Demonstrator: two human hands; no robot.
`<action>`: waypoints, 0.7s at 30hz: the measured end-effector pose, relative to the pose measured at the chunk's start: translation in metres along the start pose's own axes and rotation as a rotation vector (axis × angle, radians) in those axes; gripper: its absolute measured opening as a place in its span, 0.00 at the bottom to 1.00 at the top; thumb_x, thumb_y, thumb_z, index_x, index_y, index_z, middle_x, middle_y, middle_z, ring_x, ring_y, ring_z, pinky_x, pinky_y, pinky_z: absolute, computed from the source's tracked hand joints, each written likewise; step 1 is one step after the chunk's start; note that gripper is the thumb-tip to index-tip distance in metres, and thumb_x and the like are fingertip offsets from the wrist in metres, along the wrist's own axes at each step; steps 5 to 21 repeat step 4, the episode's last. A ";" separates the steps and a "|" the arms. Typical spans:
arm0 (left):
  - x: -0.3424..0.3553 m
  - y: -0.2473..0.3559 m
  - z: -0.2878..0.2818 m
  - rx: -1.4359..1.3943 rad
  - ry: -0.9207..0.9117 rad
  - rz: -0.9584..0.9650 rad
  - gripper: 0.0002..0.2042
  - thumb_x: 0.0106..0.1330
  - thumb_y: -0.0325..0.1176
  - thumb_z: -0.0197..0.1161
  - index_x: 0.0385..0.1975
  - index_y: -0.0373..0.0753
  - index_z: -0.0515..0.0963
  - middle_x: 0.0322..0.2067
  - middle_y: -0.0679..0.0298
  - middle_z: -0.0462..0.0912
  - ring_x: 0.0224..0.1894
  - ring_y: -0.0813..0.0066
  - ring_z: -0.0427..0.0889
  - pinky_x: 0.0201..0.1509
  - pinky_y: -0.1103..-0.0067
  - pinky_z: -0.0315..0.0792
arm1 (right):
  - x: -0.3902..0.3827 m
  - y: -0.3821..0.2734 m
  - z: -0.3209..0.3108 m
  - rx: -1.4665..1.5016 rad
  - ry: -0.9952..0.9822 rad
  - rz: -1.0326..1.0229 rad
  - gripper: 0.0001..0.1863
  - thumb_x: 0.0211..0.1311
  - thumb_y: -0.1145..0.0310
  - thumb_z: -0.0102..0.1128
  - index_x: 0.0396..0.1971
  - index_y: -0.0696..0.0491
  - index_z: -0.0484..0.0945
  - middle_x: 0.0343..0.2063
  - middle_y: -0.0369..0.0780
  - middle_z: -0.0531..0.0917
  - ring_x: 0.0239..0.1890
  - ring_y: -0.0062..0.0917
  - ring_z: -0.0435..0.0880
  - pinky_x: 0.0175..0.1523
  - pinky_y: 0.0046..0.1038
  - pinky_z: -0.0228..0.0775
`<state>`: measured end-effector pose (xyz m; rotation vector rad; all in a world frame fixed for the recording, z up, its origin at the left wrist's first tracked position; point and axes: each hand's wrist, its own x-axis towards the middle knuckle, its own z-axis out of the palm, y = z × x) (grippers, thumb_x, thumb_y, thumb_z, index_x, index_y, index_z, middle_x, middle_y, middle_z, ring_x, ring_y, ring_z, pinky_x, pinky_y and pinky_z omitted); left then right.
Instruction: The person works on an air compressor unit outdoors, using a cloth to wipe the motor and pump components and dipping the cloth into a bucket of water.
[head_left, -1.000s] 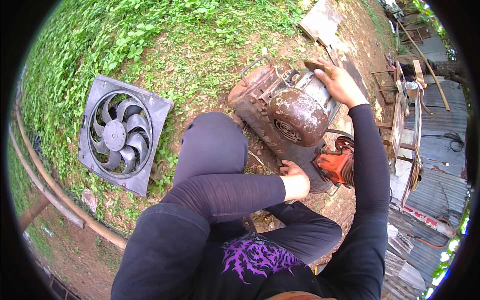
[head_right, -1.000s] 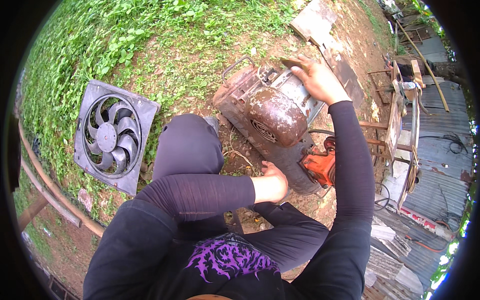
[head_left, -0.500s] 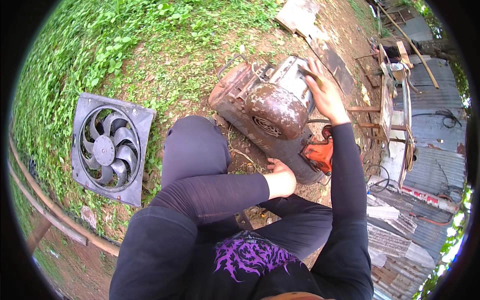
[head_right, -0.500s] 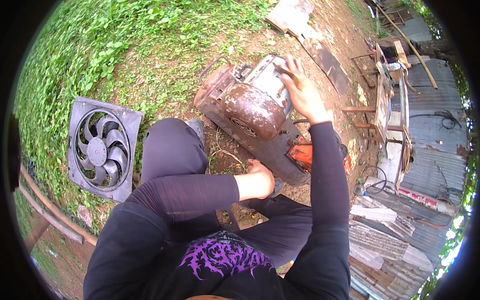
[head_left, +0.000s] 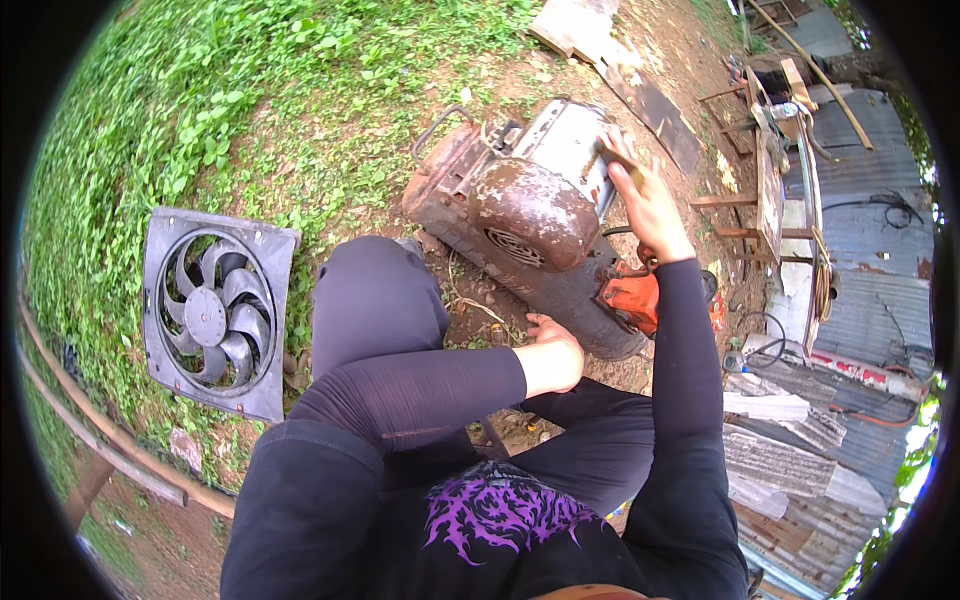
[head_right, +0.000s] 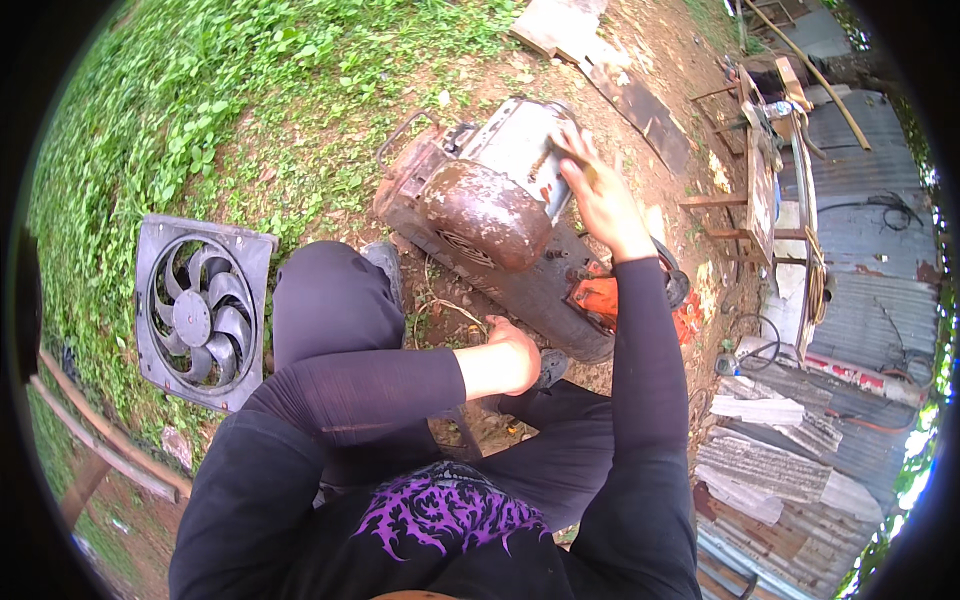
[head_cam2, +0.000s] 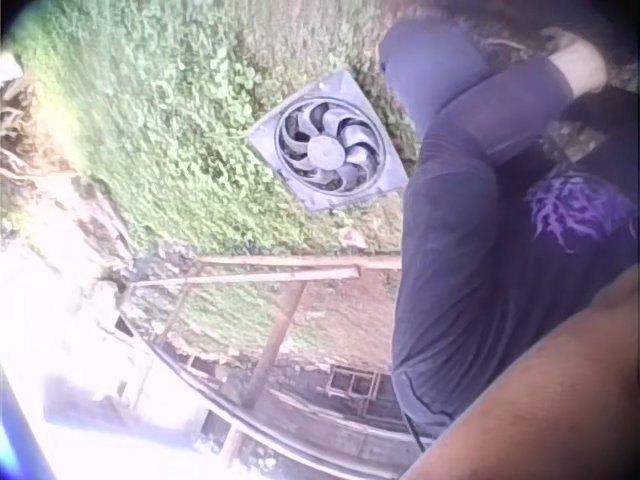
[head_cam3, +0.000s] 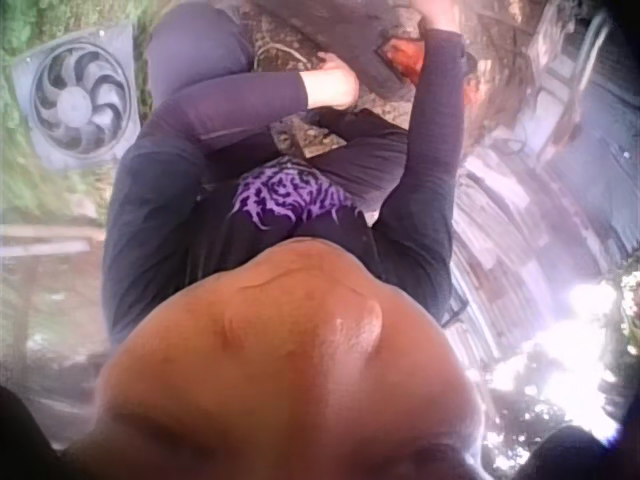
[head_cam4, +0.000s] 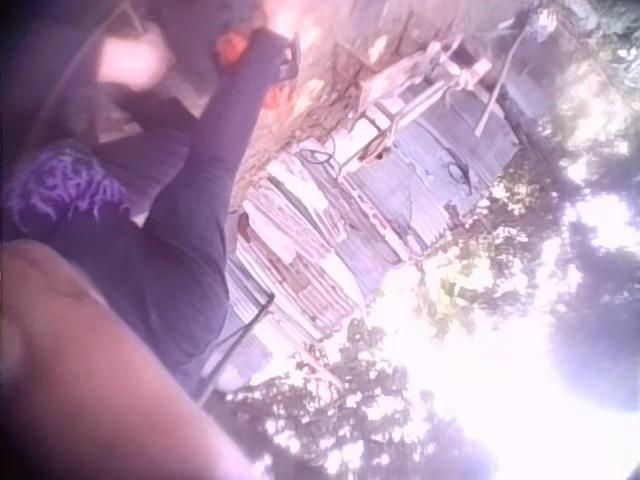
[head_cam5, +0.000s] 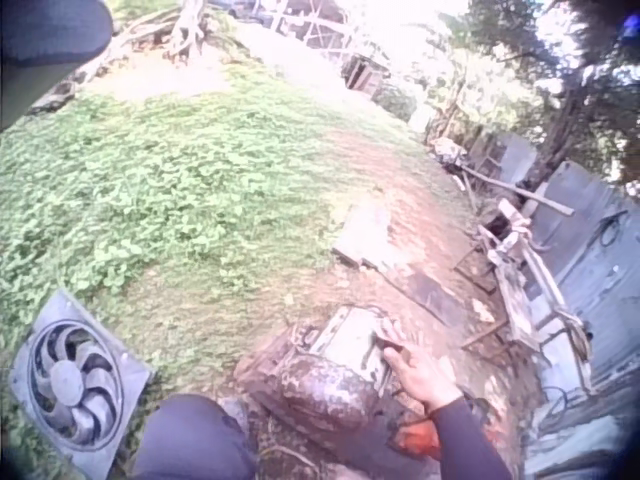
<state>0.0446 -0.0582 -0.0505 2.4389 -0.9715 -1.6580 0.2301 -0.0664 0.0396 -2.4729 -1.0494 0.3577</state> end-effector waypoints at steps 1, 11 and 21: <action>0.003 0.002 0.001 0.019 -0.002 -0.016 0.29 0.67 0.55 0.61 0.64 0.46 0.78 0.65 0.61 0.79 0.70 0.51 0.72 0.71 0.43 0.58 | 0.021 0.001 -0.002 -0.010 0.046 -0.029 0.28 0.79 0.52 0.46 0.74 0.43 0.67 0.73 0.42 0.68 0.79 0.35 0.59 0.81 0.48 0.35; -0.015 0.002 -0.002 -0.034 0.062 -0.032 0.28 0.60 0.44 0.74 0.62 0.48 0.81 0.62 0.57 0.81 0.67 0.49 0.74 0.70 0.42 0.59 | 0.089 -0.031 -0.029 -0.181 -0.226 0.329 0.36 0.75 0.42 0.49 0.76 0.45 0.63 0.63 0.56 0.78 0.68 0.44 0.76 0.74 0.39 0.62; -0.015 0.002 -0.002 -0.034 0.062 -0.032 0.28 0.60 0.44 0.74 0.62 0.48 0.81 0.62 0.57 0.81 0.67 0.49 0.74 0.70 0.42 0.59 | 0.089 -0.031 -0.029 -0.181 -0.226 0.329 0.36 0.75 0.42 0.49 0.76 0.45 0.63 0.63 0.56 0.78 0.68 0.44 0.76 0.74 0.39 0.62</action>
